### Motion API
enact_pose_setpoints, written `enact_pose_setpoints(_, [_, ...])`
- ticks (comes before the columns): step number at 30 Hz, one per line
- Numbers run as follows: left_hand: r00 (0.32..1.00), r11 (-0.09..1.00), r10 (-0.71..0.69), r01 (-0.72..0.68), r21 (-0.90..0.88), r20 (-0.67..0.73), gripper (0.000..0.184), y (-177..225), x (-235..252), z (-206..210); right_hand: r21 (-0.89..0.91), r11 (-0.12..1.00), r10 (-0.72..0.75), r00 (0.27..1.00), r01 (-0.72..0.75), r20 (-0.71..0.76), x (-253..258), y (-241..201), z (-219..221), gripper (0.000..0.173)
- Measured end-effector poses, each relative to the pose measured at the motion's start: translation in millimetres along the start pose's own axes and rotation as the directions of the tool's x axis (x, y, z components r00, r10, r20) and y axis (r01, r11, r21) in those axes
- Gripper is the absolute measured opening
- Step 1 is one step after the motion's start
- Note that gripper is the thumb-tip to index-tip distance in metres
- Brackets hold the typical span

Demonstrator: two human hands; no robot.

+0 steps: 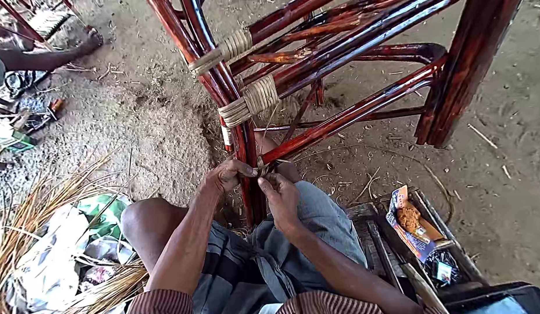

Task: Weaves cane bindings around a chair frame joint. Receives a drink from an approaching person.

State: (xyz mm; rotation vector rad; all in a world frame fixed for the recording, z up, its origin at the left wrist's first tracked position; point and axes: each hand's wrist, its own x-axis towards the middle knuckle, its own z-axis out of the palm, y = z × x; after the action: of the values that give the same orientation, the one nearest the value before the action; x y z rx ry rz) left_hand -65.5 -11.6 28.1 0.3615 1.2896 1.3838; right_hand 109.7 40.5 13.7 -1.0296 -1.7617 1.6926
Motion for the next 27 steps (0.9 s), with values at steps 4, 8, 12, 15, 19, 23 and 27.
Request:
enact_pose_setpoints(4, [1.000,0.999,0.016,-0.015,0.041,-0.012,0.059,1.5,1.3,-0.9,-0.010,1.000,0.027,1.000,-0.027,0.011,1.0,1.6,2.4,0.018])
enact_pose_setpoints(8, [0.995,0.995,0.075,-0.071,0.064,-0.065,0.057,2.1,-5.6,5.5,0.220,0.971,0.083,0.994,-0.097,0.071,10.8,-3.2,-12.5,0.018])
enact_pose_setpoints(12, [0.989,0.989,0.111,-0.100,0.110,-0.101,0.054,1.1,-10.3,9.2,0.367,0.872,0.176,0.908,-0.323,0.380,30.7,-4.9,-53.9,0.018])
enact_pose_setpoints(15, [0.939,0.948,0.256,-0.198,0.249,-0.230,0.064,-11.0,-14.3,21.3,0.176,0.930,0.193,0.834,-0.324,0.516,39.1,-16.3,-84.1,0.017])
enact_pose_setpoints(19, [0.681,0.511,0.695,-0.241,0.825,-0.232,0.125,-23.6,-25.3,49.4,0.147,0.949,0.181,0.865,-0.278,0.467,-3.5,-29.6,-74.0,0.022])
enact_pose_setpoints(23, [0.514,0.271,0.851,-0.250,0.930,-0.110,0.123,-43.4,-12.4,55.4,0.241,0.959,0.053,0.929,-0.149,0.365,-47.4,-33.3,-81.9,0.029])
enact_pose_setpoints(27, [0.377,0.268,0.910,-0.222,0.938,-0.171,0.101,-50.8,1.6,51.9,0.220,0.973,-0.054,0.864,-0.067,0.501,-64.6,-71.8,-121.6,0.028])
